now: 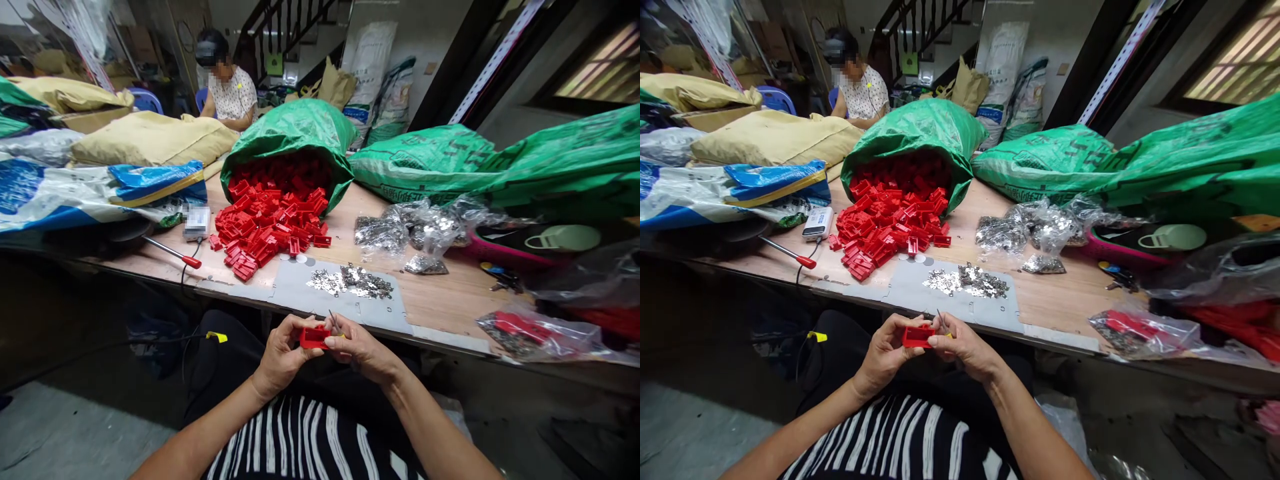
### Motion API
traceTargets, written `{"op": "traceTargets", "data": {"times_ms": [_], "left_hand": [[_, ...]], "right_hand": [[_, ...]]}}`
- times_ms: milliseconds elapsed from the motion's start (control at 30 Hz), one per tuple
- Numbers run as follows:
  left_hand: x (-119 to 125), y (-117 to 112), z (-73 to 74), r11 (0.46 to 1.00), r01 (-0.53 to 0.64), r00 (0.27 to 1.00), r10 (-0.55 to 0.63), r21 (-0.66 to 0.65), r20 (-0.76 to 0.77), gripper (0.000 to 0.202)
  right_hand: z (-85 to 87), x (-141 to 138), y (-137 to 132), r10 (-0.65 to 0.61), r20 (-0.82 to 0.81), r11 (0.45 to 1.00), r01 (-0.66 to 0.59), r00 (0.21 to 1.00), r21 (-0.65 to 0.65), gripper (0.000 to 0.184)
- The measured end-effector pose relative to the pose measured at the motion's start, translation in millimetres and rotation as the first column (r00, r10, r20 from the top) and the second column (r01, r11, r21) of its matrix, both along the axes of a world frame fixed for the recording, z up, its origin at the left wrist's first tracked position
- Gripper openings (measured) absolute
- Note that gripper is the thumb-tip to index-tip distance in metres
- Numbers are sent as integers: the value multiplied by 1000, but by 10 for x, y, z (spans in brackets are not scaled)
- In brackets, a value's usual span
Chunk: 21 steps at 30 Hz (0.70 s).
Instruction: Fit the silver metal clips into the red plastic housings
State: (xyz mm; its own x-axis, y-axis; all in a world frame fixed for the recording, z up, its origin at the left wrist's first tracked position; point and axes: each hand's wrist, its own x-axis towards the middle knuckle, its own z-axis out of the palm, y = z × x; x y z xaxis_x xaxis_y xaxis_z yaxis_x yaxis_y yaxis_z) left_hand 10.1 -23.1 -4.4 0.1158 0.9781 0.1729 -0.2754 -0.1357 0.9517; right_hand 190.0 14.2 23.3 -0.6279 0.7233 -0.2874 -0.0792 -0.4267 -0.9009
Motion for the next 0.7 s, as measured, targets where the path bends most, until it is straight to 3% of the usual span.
{"op": "traceTargets", "data": {"times_ms": [100,167,267,300,367,500,700], "left_hand": [[0,51,22,995,-1,989,16,-104,147,30],[-3,78,35,987,-37,981,66,-158,184,31],[-8,97,43,978,-72,978,108,-194,180,31],[-9,98,41,977,-76,978,112,-200,177,30],[-11,99,34,975,-80,978,116,-208,171,30],[-30,104,14,972,-99,979,134,-212,156,30],[-53,113,15,970,-113,979,147,-217,144,30]], "right_hand": [[32,60,97,10,135,996,-22,991,89,34],[62,113,211,-149,353,950,35,924,311,28],[68,163,388,-543,588,736,2,600,677,10],[56,164,435,-610,621,687,-62,492,724,7],[20,137,503,-658,664,650,-177,356,739,6],[-48,41,563,-687,672,619,-262,275,740,5],[-82,37,584,-699,649,604,-237,301,761,8]]}}
